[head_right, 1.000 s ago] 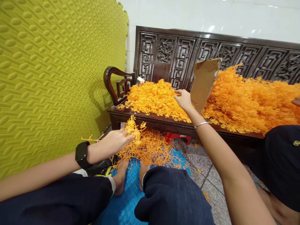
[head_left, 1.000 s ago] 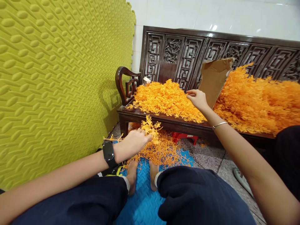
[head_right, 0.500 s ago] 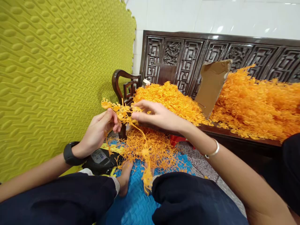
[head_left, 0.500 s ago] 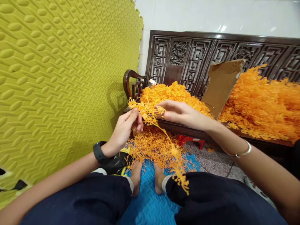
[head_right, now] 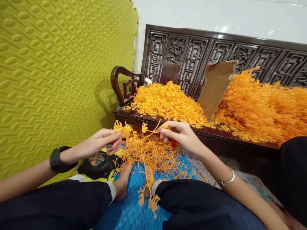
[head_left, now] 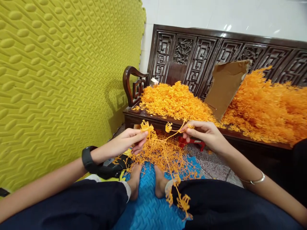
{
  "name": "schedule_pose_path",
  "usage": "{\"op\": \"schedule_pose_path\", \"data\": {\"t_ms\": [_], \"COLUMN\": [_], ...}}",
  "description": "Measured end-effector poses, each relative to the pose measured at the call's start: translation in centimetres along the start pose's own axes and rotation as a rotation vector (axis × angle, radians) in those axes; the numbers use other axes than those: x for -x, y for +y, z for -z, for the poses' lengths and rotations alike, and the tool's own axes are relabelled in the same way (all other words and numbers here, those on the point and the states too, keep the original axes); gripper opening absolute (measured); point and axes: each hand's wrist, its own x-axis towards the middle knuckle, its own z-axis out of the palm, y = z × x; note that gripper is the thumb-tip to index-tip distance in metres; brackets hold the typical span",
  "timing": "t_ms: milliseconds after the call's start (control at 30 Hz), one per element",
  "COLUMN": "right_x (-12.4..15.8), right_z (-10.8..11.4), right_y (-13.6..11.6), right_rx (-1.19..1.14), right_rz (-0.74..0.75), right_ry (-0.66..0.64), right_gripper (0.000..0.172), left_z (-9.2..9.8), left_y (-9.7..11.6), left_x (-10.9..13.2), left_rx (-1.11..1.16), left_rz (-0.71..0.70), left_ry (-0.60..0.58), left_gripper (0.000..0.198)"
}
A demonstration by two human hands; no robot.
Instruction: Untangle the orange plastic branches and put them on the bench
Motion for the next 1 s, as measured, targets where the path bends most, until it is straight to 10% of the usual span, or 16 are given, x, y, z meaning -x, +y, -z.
{"op": "schedule_pose_path", "data": {"t_ms": [500, 767, 1000], "right_x": [-1.6, 1.2, -3.0], "right_z": [1.6, 12.9, 17.7], "right_y": [6.4, 11.2, 16.4], "right_rx": [-0.122, 0.114, 0.851], "right_rz": [-0.231, -0.178, -0.332], "right_ry": [0.392, 0.96, 0.655], "right_gripper": [0.027, 0.032, 0.036], "left_z": [-2.4, 0.6, -1.6], "left_y": [-1.3, 0.0, 0.0], "left_x": [-1.4, 0.3, -1.6], "left_rx": [0.365, 0.236, 0.199], "left_rz": [-0.013, -0.114, -0.046], "left_ry": [0.039, 0.39, 0.157], "left_gripper": [0.041, 0.043, 0.043]}}
